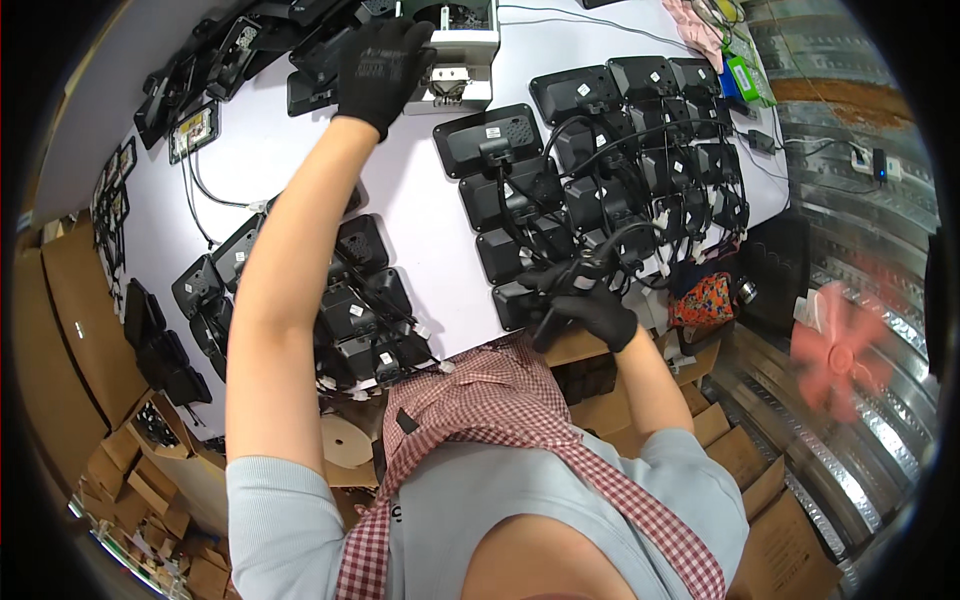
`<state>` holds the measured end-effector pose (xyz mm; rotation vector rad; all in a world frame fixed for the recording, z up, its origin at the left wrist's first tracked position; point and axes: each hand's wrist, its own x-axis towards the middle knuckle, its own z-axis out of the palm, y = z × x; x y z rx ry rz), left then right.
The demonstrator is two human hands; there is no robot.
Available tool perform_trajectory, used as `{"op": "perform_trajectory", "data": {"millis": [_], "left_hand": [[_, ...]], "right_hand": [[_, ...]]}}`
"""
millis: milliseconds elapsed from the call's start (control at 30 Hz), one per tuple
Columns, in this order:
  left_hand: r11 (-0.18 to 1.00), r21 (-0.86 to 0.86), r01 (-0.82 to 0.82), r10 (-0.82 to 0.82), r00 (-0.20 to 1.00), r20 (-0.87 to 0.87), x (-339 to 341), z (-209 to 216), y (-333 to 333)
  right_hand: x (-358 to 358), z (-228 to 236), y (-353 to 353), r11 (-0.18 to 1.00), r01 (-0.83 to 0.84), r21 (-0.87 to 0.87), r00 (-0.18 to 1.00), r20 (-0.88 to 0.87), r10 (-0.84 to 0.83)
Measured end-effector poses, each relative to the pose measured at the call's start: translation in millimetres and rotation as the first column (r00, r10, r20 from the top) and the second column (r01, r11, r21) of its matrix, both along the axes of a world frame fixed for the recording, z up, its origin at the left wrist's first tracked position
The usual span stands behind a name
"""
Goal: The person secures components inside several black plastic mirror housings using an electric screwdriver.
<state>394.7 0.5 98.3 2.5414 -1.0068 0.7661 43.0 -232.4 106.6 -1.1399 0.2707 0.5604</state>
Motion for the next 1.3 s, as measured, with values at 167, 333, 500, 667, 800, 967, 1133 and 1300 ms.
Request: {"op": "perform_trajectory", "data": {"millis": [167,333,500,667,800,967,1133,1300], "left_hand": [[0.939,0.303,0.164,-0.138,0.985,-0.106,26.0,17.7,12.0],[0.921,0.363,0.140,-0.147,0.989,-0.011,33.2,15.6,31.9],[0.951,0.232,0.203,-0.210,0.978,0.006,30.3,9.0,71.8],[0.946,0.287,0.149,-0.135,0.988,-0.070,22.6,14.8,88.4],[0.850,-0.332,0.409,-0.416,0.908,0.054,25.6,10.8,115.9],[0.945,0.269,0.187,-0.168,0.981,-0.094,28.7,10.5,106.3],[0.937,0.292,0.193,-0.190,0.981,-0.038,22.7,21.0,105.4],[0.913,0.377,0.157,-0.087,0.977,-0.196,13.7,31.7,97.4]], "right_hand": [[3.4,51.7,30.7,0.978,0.210,0.010,0.976,-0.064,-0.208],[6.0,70.9,82.3,0.915,0.395,-0.080,0.913,0.146,-0.382],[33.3,88.5,130.3,0.897,0.440,-0.042,0.874,0.247,-0.418],[97.0,90.1,165.4,0.853,0.521,0.025,0.735,0.495,-0.463],[133.0,108.0,186.0,0.806,0.591,0.029,0.664,0.550,-0.507],[158.6,93.3,189.3,0.753,0.657,0.023,0.604,0.582,-0.545],[167.0,82.6,186.9,0.697,0.716,0.046,0.490,0.677,-0.549],[182.3,90.1,186.1,0.710,0.704,0.006,0.470,0.746,-0.472]]}}
